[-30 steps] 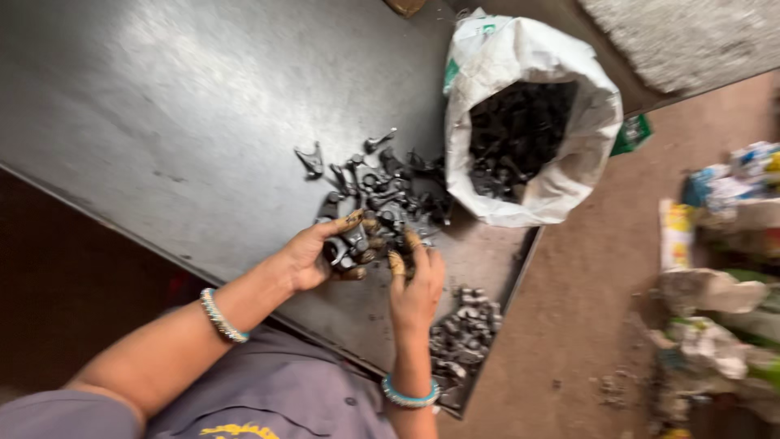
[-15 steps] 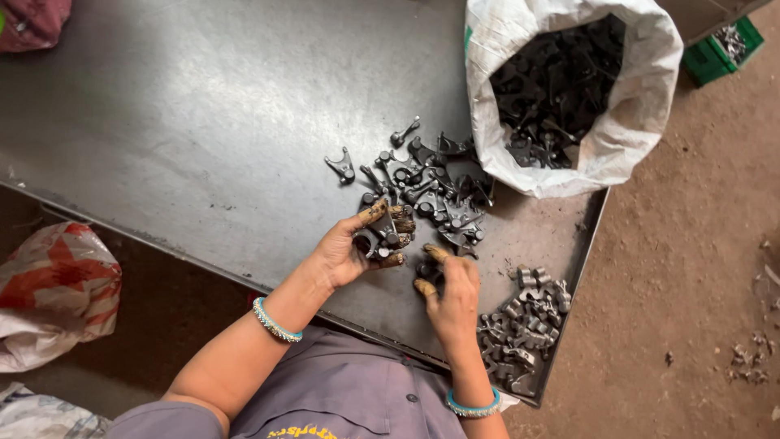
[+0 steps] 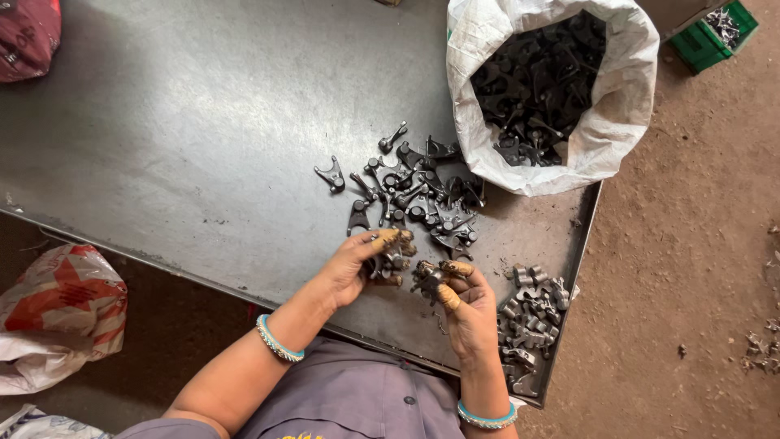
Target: The person sorts dark metal castings on a steel table, picking pieces one at a time, turning them over in their hands, and placing them into a white sack on the table. Near the end they pull over a green and white sack and open it on the table.
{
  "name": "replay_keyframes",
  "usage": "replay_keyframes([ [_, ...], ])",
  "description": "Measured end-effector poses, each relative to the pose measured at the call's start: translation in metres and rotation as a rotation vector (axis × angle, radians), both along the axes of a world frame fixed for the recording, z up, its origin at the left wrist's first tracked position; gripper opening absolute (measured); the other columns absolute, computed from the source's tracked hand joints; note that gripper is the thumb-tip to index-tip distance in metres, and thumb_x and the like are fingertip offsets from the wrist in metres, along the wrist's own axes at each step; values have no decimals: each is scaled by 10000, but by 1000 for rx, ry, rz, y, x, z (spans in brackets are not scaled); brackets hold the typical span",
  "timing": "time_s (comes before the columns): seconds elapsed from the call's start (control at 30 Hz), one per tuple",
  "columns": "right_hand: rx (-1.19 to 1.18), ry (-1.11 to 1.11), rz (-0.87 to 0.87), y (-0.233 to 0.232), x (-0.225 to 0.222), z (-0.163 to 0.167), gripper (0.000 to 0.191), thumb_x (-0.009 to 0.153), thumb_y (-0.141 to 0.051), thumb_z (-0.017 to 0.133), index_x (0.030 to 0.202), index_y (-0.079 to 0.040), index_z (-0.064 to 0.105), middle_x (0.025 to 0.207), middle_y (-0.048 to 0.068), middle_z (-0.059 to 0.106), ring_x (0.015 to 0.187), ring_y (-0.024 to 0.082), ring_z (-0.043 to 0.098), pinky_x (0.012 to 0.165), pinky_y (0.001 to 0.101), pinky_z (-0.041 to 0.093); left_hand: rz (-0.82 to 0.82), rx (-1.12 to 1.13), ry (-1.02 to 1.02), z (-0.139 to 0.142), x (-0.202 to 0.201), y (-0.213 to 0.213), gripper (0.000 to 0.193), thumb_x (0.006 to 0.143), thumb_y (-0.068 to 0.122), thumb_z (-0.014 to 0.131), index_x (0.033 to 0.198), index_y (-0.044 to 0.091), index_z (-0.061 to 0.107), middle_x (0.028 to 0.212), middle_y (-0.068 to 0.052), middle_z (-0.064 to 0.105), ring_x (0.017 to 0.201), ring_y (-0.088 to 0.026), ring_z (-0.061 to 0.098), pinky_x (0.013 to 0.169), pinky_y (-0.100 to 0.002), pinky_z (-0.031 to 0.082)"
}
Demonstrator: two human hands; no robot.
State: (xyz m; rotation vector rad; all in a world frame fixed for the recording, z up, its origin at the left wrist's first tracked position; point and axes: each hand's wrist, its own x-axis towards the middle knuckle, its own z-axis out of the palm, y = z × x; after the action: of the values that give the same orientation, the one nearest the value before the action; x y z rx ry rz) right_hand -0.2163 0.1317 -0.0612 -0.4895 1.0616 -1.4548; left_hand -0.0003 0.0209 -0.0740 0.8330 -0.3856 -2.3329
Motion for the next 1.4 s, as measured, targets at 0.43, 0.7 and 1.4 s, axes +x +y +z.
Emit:
replay_keyframes([
  [0.43,-1,202,-30,-9,6,7,213,905,27,779,1076,27,652,961,62,728,805,123,656,692,255,536,-113,96,11,3,-20,21,373,937,301,668,1259,115,678,1080,-36,759,899,-181,749,705,-401,653],
  [0.7,-68,1381,-247,-62,-6,49,336,799,-111,867,1083,-49,699,1052,103,681,941,255,625,837,384,516,-89,77,129,23,-45,-9,317,951,158,741,1253,88,673,1092,-138,728,870,-214,708,628,-385,602],
  [1.4,117,-184,-249,-14,-54,-3,229,939,-98,632,1164,-76,664,1003,71,748,825,194,702,674,325,551,1,-533,-289,62,-44,-40,374,936,181,744,1270,33,659,1084,-64,715,923,-127,701,767,-269,585],
])
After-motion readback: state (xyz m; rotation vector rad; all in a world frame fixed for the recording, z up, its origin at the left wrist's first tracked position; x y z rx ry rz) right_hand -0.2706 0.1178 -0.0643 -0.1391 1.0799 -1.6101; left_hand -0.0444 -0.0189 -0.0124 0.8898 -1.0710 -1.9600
